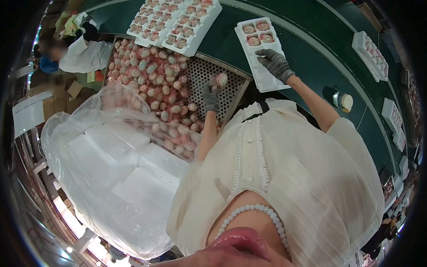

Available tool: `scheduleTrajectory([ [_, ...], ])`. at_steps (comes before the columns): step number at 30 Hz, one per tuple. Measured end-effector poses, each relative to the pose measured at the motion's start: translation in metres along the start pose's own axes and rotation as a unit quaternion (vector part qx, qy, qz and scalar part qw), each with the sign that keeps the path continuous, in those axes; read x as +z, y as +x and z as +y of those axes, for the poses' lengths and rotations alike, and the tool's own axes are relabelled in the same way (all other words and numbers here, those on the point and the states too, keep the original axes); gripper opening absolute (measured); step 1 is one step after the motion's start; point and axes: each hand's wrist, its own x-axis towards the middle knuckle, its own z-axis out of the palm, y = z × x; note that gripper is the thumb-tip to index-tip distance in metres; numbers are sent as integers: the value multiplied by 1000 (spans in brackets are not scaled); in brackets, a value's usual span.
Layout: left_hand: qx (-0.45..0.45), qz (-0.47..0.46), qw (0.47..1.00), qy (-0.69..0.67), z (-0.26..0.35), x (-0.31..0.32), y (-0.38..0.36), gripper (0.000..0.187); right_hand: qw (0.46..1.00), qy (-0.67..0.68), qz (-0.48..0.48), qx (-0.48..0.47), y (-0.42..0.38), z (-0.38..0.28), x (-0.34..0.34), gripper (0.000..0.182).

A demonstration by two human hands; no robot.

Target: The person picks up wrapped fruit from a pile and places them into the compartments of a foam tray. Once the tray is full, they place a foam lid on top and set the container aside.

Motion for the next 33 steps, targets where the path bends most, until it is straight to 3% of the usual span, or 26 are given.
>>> scheduleTrajectory([
  [1,45,-17,990,-134,27,3,6,14,999,30,-30,25,1,2,3,31],
  [2,80,-53,985,-144,50,14,12,12,999,32,-29,25,1,-2,3,31],
  [3,115,-89,978,-152,73,25,15,12,982,168,-59,65,0,-8,4,33],
  [4,67,-137,970,-192,106,37,11,8,944,301,-86,102,-1,-12,4,35],
  [6,21,-192,954,-230,137,65,8,4,942,313,-82,92,4,-5,-1,40],
  [8,-42,-167,949,-264,146,95,15,6,977,194,-75,42,3,5,-16,45],
  [10,-40,-166,953,-249,147,120,27,7,986,153,-35,52,-5,9,-29,50],
  [11,65,-127,982,-120,157,130,29,8,987,155,26,44,-12,8,-34,50],
  [13,232,-47,969,68,170,139,25,12,990,92,109,-1,-23,3,-45,53],
  [14,233,-48,969,66,172,143,26,12,990,91,111,-1,-27,-4,-52,53],
  [16,202,-112,963,137,175,154,30,12,987,-94,108,-76,-35,-16,-64,56],
  [20,167,-177,942,232,173,170,43,11,974,-215,59,-35,-21,9,-71,53],
  [21,208,-132,933,264,163,177,47,12,975,-212,58,-41,-17,19,-67,48],
  [22,207,-133,932,265,154,180,49,12,975,-210,57,-46,-14,30,-64,44],
  [24,283,-42,940,187,148,183,49,15,973,-210,86,-39,-10,35,-61,41],
  [25,241,-89,956,139,144,181,47,16,971,-207,111,-33,-8,38,-59,37],
  [32,268,-60,942,194,153,174,30,14,952,-302,6,-48,-10,7,-71,34],
  [33,238,-76,951,181,153,175,32,16,964,-264,-4,-7,-5,9,-72,36],
])
